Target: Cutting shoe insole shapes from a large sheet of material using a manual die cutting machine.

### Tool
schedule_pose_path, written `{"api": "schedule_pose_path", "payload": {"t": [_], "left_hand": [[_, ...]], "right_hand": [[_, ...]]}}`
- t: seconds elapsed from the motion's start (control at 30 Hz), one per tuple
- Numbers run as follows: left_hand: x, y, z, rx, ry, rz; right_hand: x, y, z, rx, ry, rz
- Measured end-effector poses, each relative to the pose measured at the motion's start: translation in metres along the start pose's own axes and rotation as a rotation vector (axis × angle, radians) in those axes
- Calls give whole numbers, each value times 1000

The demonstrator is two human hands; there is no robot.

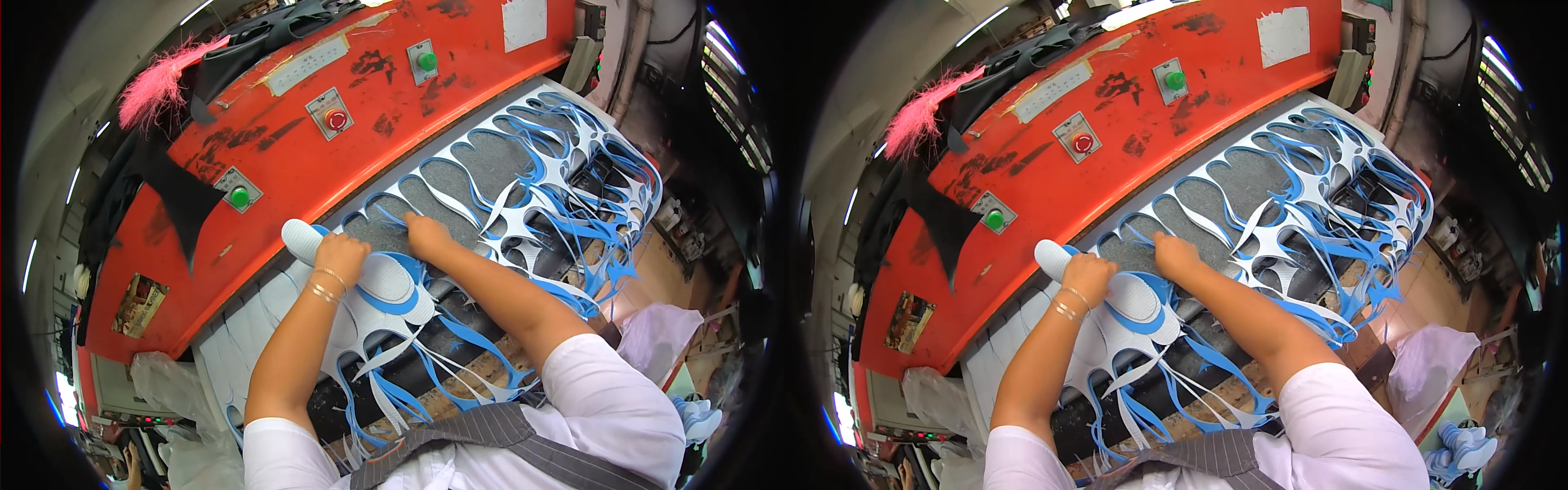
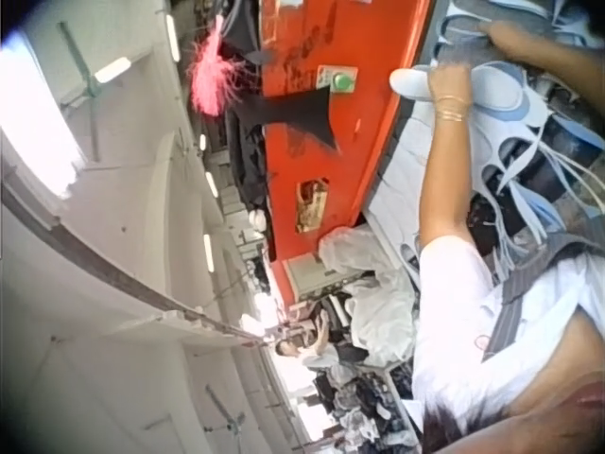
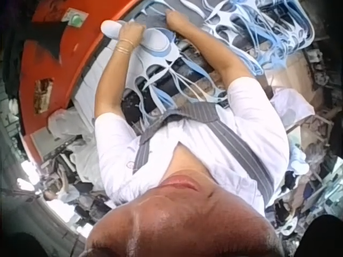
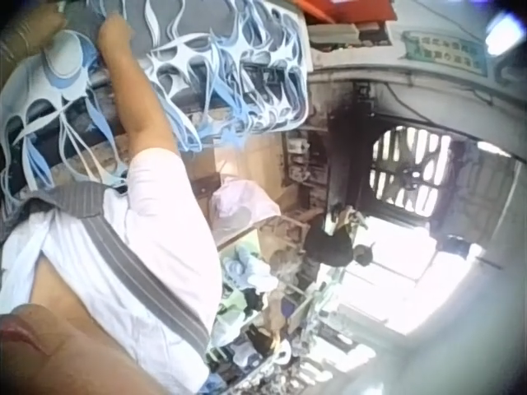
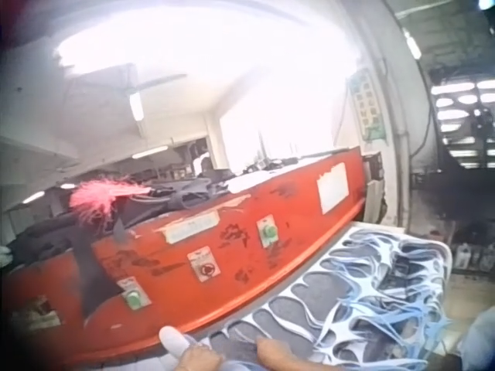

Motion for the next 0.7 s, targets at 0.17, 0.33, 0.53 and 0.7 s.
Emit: {"api": "schedule_pose_path", "payload": {"t": [0.17,0.33,0.53,0.7], "left_hand": [[61,-101,-13,82,-162,-345],[113,-229,27,429,-172,-507],[-18,-285,41,636,-83,64],[-29,-291,50,816,-457,226]], "right_hand": [[3,-39,-10,275,-238,-262],[16,-39,13,315,-357,-357],[-9,-5,105,256,125,-319],[-81,-1,82,-370,537,373]]}}
Point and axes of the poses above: each hand's wrist, its own y-axis towards the middle knuckle, its own x-axis out of the back of the hand, z = x × y, the point moved 8 cm from there along y, towards the middle knuckle, and after that the axes turned 2 degrees about y, right-handed, at the moved point
